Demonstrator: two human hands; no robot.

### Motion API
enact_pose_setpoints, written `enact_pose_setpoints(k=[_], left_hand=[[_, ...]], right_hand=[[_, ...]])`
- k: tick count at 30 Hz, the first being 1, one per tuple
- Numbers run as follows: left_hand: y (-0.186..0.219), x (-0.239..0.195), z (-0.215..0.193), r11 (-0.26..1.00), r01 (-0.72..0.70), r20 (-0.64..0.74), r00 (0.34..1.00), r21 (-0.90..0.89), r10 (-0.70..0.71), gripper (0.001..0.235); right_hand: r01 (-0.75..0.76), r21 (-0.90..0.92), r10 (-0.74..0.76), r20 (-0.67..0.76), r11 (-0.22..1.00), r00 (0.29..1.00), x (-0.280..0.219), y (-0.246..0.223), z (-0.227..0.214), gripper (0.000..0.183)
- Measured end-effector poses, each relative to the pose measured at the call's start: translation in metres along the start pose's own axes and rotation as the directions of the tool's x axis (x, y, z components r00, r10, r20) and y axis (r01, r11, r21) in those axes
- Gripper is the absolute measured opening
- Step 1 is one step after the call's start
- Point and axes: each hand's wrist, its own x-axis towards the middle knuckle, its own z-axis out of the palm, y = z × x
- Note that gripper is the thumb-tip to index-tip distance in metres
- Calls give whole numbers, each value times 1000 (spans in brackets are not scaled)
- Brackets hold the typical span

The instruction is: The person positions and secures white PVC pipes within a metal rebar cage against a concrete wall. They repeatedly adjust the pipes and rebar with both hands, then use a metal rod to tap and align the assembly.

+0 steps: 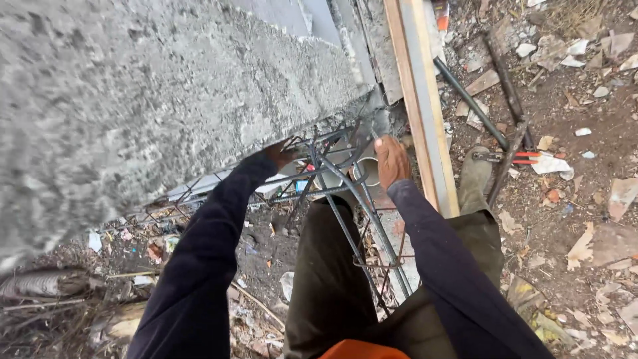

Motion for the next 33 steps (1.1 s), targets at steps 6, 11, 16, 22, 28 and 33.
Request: enact_pose_setpoints(k=[6,11,16,22,28,33], left_hand=[[10,10,1,997,-33,67,997,-72,38,56],[-6,31,3,993,-81,32,996,83,78,43],[59,21,-13,993,-119,3,993,2,119,59],[67,21,-14,994,-55,-3,998,92,55,73],[89,13,-23,995,5,49,999,100,-10,75],[128,-85,-47,999,-34,-267,963,-26,25,38]], right_hand=[[6,-19,-6,-9,1000,1000,0,-2,-2,37],[-54,-29,55,46,998,997,0,3,1,39],[-181,80,166,169,980,972,2,30,10,44],[-534,544,184,569,647,802,27,129,47,54],[-80,267,-155,750,961,644,63,116,59,59],[-256,305,-80,771,917,632,85,82,81,69]])
